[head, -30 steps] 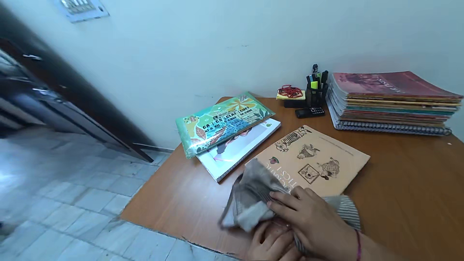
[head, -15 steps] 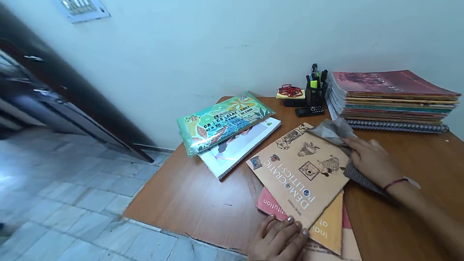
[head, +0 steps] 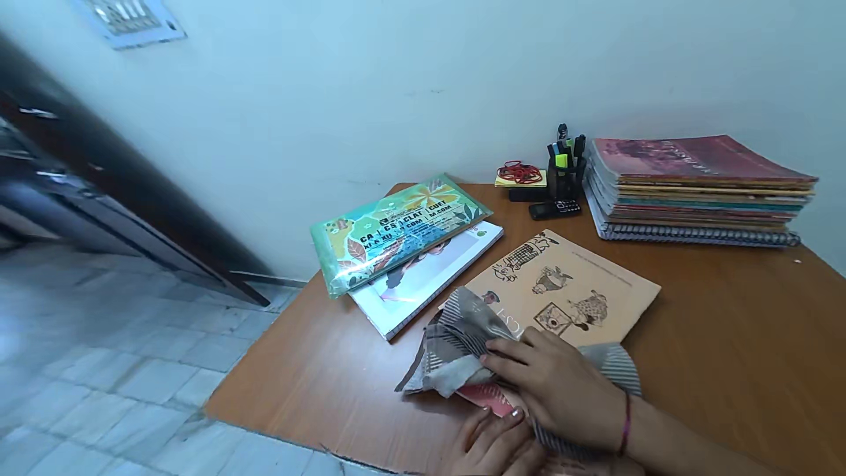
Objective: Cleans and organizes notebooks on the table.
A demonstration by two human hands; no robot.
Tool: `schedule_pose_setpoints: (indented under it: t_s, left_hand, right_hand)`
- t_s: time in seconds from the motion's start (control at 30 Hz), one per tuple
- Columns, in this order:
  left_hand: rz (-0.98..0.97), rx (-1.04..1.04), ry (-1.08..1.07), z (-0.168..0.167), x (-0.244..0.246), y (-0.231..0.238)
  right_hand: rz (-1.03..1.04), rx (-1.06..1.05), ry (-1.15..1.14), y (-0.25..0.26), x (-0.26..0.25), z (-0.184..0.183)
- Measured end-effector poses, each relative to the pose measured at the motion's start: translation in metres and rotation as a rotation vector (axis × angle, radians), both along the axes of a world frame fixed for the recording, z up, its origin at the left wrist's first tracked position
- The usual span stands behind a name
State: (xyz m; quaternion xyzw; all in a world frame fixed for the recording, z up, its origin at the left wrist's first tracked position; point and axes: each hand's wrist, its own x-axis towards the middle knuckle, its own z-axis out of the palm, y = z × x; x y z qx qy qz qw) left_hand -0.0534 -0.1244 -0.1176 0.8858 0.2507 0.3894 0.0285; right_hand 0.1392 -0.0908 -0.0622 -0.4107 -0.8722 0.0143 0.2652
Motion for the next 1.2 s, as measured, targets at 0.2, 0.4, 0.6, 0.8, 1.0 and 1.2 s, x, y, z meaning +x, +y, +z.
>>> schedule_pose_setpoints:
  t_s: [0.2, 0.4, 0.6, 0.8, 1.0, 1.2]
  left_hand:
    - [-0.007, -0.010, 0.003, -0.001, -0.001, 0.000]
    - [-0.020, -0.028, -0.002, 0.002, -0.001, 0.001]
    - [-0.040, -0.050, 0.072, 0.024, 0.001, 0.019]
    - [-0.184, -0.090, 0.285, 0.043, 0.005, 0.063]
    - [-0.323, 0.017, 0.420, 0.059, 0.005, 0.078]
    - [-0.389, 0.123, 0.451, 0.061, 0.003, 0.086]
  right_hand:
    - [-0.282, -0.167, -0.024, 0.055, 0.040, 0.004]
    - [-0.725, -0.315, 0.011, 0.076, 0.130, 0.006]
    - [-0.844, -0.358, -0.008, 0.042, 0.161, 0.003]
    - [-0.867, -0.398, 0.084, 0.024, 0.172, -0.005]
    - [-0.861, -0.511, 0.160, 0.017, 0.194, 0.004]
    - [-0.893, -0.603, 0.170, -0.001, 0.227, 0.014]
